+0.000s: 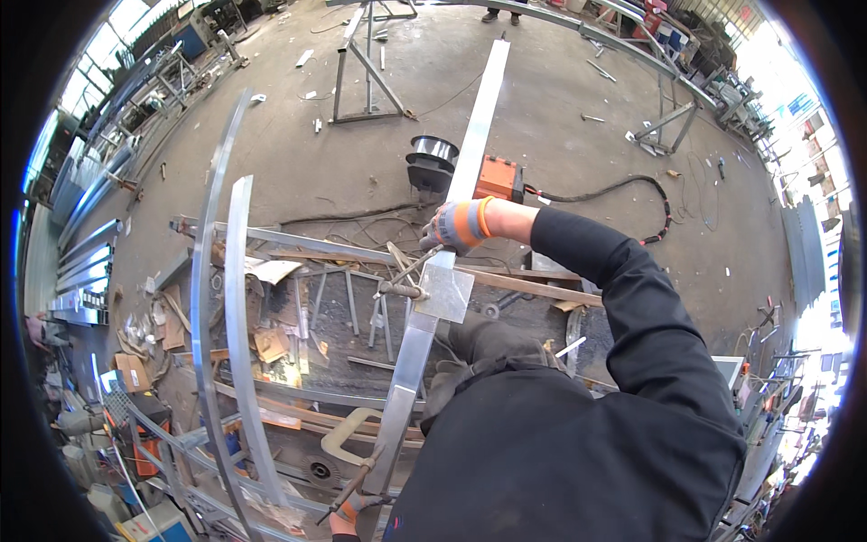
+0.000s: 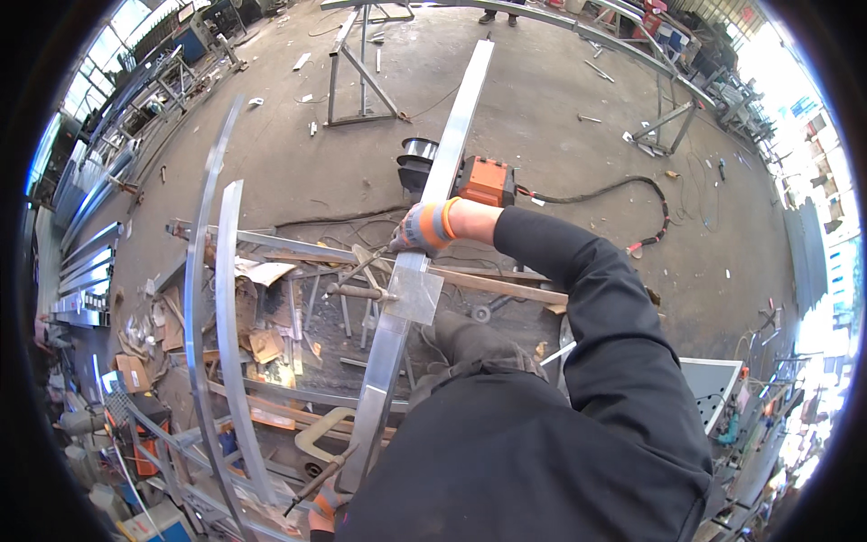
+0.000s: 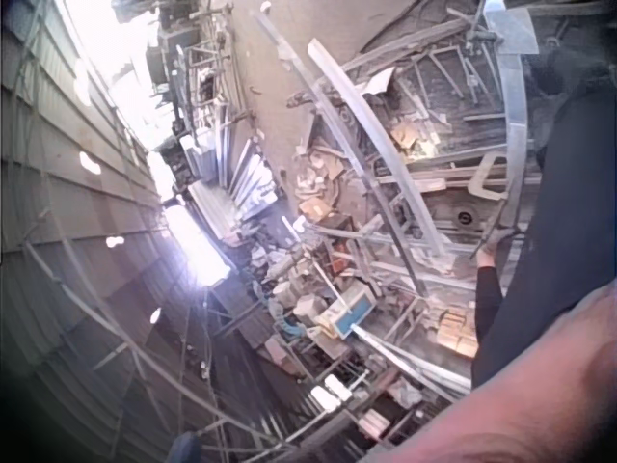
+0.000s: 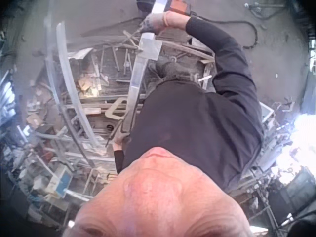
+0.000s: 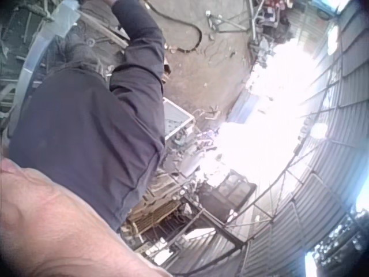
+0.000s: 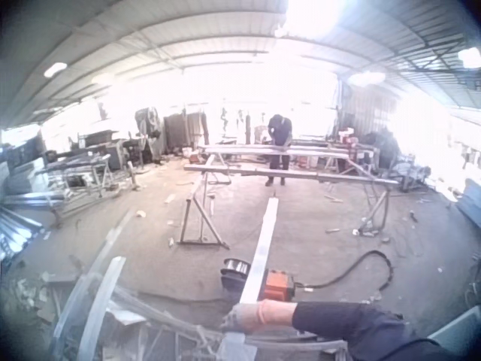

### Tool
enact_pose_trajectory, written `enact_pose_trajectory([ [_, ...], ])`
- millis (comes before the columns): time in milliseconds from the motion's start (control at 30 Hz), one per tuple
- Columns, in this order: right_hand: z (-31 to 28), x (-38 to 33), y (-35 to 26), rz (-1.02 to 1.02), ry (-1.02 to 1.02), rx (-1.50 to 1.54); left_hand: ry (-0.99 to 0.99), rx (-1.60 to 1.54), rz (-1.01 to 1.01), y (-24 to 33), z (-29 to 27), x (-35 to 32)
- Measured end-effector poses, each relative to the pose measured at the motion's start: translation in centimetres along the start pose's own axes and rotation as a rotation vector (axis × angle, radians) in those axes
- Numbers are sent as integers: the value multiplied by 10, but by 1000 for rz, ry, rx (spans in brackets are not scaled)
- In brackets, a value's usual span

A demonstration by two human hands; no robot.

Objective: The person positions a curved metal sheet on a workbench, secures it with a clamp, and uses a welding torch to join the metal pieces. The person repeatedly adjusts the clamp and welds along the seam of the metal sheet.

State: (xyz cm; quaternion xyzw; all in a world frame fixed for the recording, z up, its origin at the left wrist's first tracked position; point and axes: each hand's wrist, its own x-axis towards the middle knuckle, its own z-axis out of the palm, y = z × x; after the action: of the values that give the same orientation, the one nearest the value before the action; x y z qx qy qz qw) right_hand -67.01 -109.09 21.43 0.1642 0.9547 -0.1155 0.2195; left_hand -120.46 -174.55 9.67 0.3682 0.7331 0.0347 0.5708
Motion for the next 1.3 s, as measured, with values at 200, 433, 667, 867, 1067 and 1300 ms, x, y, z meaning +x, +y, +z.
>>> enact_pose_trajectory([
  [200,75,-38,4,-67,48,-72,-88,-76,109,-7,102,6],
  [433,128,-111,22,-91,71,17,-108,-12,259,16,208,-12],
  [667,215,-234,58,-111,-52,-32,-48,93,18,125,390,-70],
  [867,273,-323,83,-223,74,68,4,10,-59,175,527,-99],
  [1067,303,-363,93,-178,16,-32,11,-77,-81,181,626,-116],
  [1300,325,-424,86,-176,4,-159,-137,-288,-37,207,696,-102],
])
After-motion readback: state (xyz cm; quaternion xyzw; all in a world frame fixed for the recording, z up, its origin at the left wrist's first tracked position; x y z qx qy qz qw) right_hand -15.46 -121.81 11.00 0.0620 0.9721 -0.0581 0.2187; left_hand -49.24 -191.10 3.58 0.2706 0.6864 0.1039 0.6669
